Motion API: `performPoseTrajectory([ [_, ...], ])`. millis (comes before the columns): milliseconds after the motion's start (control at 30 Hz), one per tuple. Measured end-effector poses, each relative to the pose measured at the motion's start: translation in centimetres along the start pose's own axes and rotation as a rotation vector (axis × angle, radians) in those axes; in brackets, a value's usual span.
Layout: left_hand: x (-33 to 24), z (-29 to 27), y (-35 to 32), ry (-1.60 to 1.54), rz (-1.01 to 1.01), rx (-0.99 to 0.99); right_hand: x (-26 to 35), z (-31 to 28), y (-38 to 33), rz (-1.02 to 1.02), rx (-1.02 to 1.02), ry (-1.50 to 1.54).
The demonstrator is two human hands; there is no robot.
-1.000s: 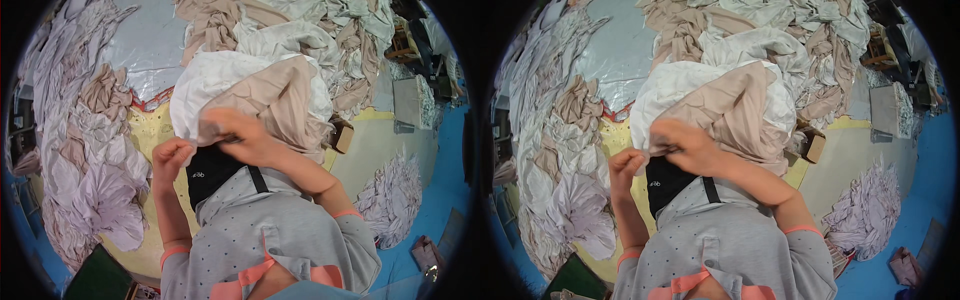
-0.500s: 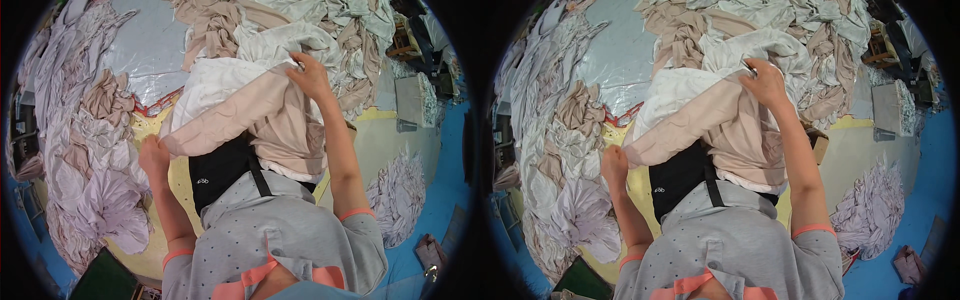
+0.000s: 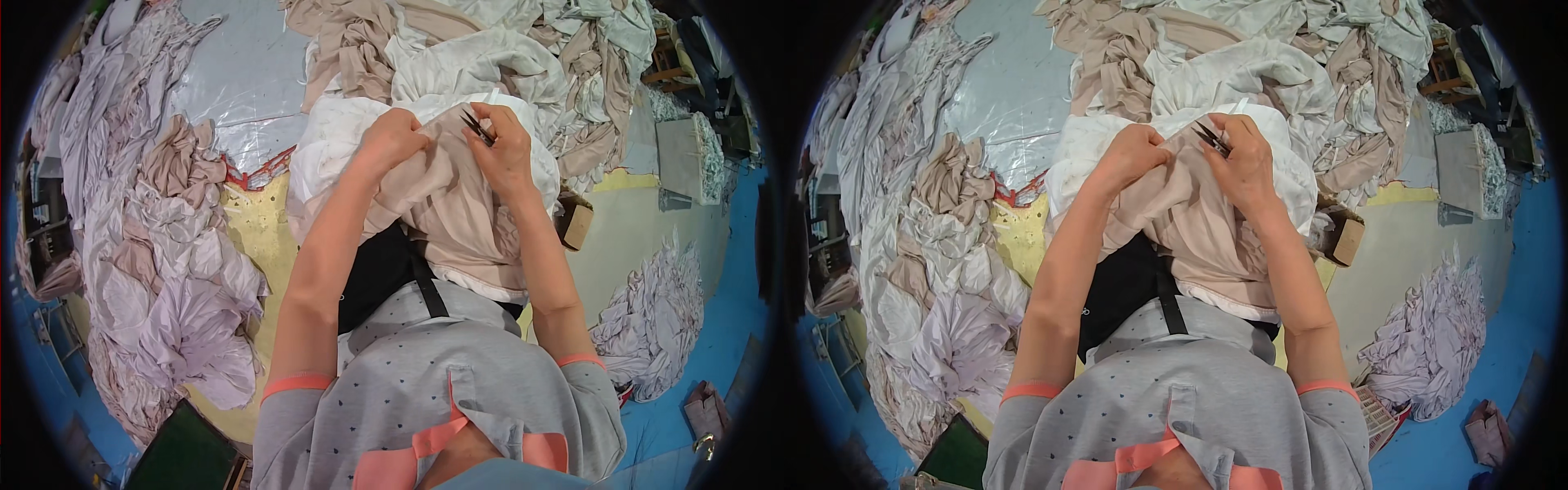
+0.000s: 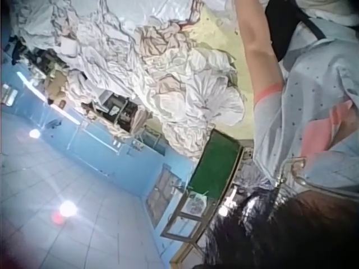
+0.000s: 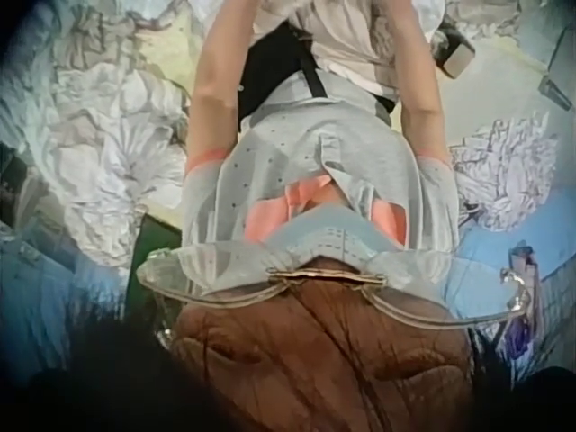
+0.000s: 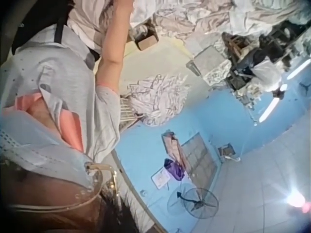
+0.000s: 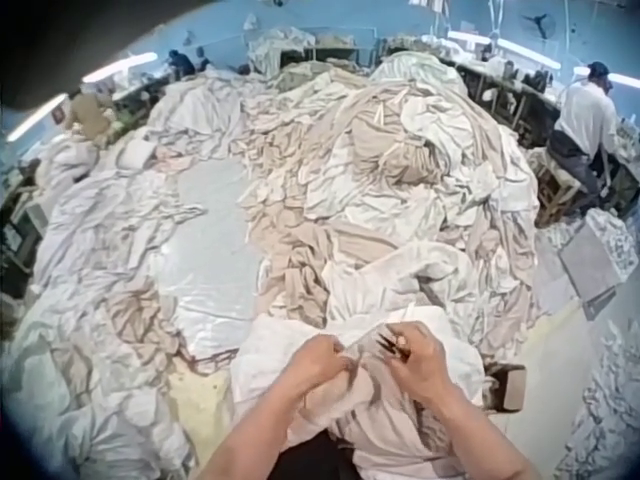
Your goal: Removing excess threads and inspecting fabric pieces in a production setting.
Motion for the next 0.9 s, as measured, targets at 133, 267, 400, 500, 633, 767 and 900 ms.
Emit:
performPoseTrajectory([
  [133, 1.3, 0.8, -0.5, -0.596, -0.066, 0.160, 1.5, 1.4, 0.0, -0.058, 0.053, 0.236],
  [267, 1.5, 0.5, -1.6, -0.766, -0.018, 0.191, 0.9, 3.8, 0.2, 0.019, 0.124, 0.220],
  [400, 1.3, 0.6, -2.7, -0.937, -0.048, 0.237, 0.2, 4.9, 0.2, 0.049, 0.147, 0.226],
  [500, 1.3, 0.6, -2.9, -0.964, -0.023, 0.244, 0.2, 5.5, 0.2, -0.012, 0.142, 0.214],
  [633, 1.4, 0.6, -2.8, -0.850, 0.040, 0.239, 0.5, 5.5, 0.1, -0.047, 0.123, 0.202],
  [767, 1.4, 0.8, -2.8, -0.902, 0.009, 0.244, 0.8, 5.2, 0.2, -0.110, 0.069, 0.131],
  [900, 2.3, 0.9, -2.5, -0.909, -0.047, 0.230, 0.0, 4.9, 0.0, 0.000, 0.056, 0.228],
])
Point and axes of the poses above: each hand's wrist, its own y-axis towards the middle knuckle, its own z-axis out of the palm, x = y × z, the point moved 5 cm from there along y, towards the middle knuckle, and after that the axes turned 5 degrees about x, right-handed, at the moved point
